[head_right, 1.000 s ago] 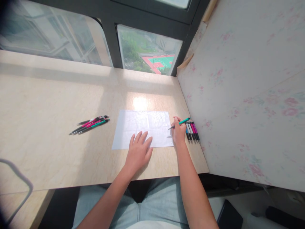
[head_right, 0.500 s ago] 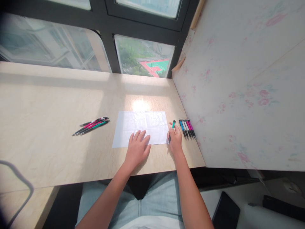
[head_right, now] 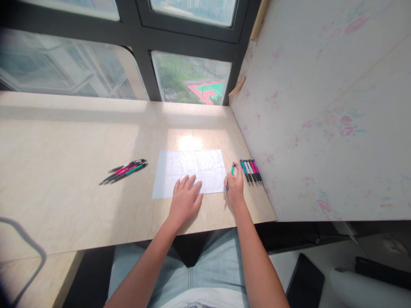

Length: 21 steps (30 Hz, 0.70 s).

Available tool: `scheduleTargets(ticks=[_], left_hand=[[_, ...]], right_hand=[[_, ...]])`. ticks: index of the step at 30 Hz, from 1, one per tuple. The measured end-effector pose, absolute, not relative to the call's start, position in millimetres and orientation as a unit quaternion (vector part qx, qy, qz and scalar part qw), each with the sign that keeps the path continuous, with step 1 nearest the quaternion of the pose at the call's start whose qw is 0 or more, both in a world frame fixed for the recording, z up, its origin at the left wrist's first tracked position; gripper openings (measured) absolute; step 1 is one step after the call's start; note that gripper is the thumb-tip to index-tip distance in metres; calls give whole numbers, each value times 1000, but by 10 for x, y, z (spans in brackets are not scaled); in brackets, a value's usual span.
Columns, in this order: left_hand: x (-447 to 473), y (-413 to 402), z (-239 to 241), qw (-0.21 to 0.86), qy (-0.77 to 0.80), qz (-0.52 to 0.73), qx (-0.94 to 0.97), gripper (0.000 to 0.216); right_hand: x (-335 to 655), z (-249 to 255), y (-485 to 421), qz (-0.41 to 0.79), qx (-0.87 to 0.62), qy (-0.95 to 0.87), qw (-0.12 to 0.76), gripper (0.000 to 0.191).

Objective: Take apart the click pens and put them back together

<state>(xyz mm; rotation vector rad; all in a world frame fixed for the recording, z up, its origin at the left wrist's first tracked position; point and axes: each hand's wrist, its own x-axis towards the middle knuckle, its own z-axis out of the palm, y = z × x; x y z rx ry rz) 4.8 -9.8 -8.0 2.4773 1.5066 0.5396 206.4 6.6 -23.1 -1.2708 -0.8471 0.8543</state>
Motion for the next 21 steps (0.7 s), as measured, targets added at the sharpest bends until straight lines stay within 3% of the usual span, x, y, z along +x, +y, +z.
scheduleTargets(ticks=[7, 12, 15, 21], left_hand=[[54, -96, -79, 95, 508, 182, 836, 34], [51, -96, -81, 91, 509, 179, 837, 34], [47, -99, -77, 92, 508, 177, 838, 34], [50, -94, -71, 101, 509, 183, 835, 33]], right_hand=[[2038, -245, 83, 356, -583, -368, 631, 65], [2049, -281, 84, 302, -661, -396, 560, 64], [2186, -238, 74, 207, -735, -445, 469, 59], [2509, -22, 53, 58, -836, -524, 151, 43]])
